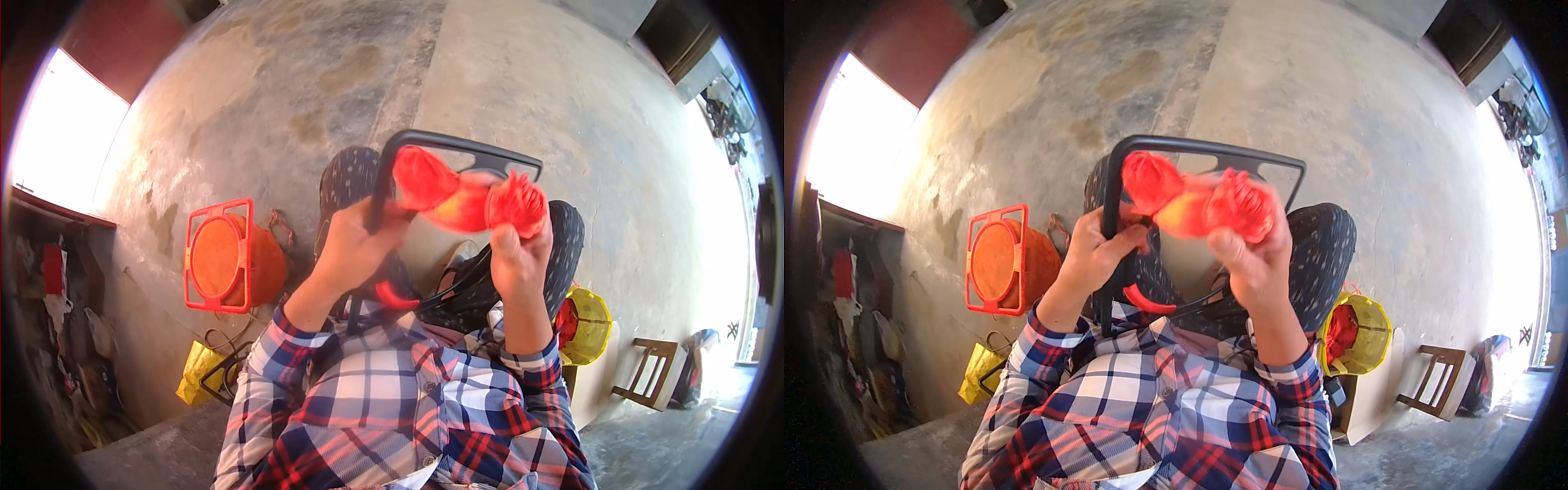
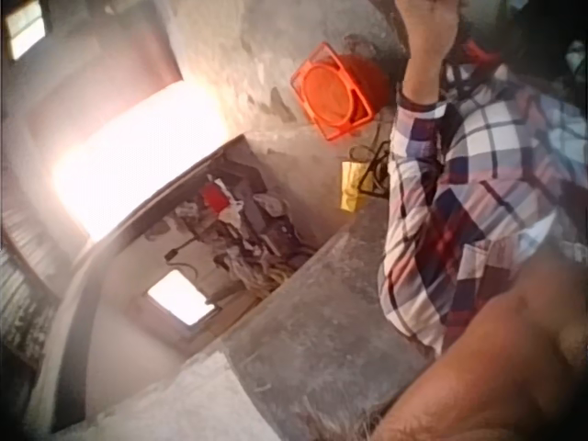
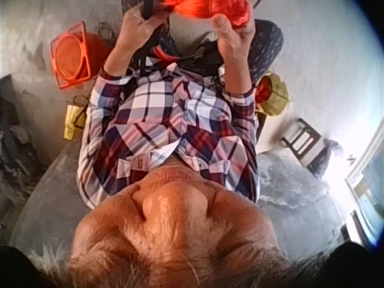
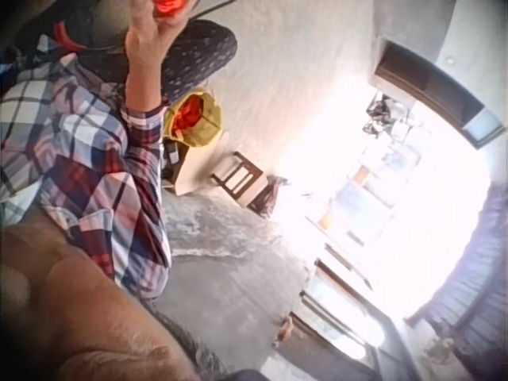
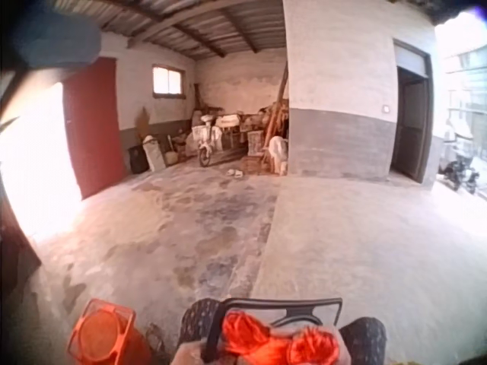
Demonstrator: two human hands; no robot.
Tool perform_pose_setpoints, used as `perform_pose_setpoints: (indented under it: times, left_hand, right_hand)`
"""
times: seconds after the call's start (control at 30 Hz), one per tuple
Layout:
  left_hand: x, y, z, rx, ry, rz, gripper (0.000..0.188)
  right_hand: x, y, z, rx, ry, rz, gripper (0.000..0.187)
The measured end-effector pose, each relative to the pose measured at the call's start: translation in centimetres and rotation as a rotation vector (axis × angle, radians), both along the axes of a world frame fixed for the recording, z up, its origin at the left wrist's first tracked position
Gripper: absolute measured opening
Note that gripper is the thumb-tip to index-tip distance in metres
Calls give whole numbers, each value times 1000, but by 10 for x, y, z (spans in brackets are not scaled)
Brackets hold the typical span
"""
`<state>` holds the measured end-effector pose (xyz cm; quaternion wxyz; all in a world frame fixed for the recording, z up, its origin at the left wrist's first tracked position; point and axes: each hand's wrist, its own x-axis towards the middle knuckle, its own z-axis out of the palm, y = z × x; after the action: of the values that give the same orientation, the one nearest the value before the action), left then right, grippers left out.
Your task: The person winds red string onto a black plastic furniture frame by hand.
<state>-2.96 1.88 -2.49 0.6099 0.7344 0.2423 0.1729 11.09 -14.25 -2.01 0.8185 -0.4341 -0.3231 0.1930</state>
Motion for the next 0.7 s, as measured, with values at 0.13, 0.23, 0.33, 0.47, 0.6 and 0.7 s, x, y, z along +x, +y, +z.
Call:
perform_pose_setpoints:
  times: [0.13,0.23,0.33,0.47,0.6,0.7]
  left_hand:
    - [1,8,-1,-193,54,52,23]
    - [-4,16,-8,-255,44,75,28]
    - [-8,22,-11,-414,-51,45,26]
    - [-18,35,-24,-477,-90,149,23]
    - [-35,54,-26,-518,-137,222,18]
    - [-25,39,-12,-420,-91,189,15]
  right_hand:
    - [-18,-19,14,-38,-37,114,68]
    - [-15,-21,15,-19,153,226,67]
    - [-9,-28,-5,-30,357,293,55]
    - [-15,-44,-40,-159,463,67,41]
    - [15,-61,-61,-54,616,-58,30]
    - [26,-25,-58,-317,578,-179,27]
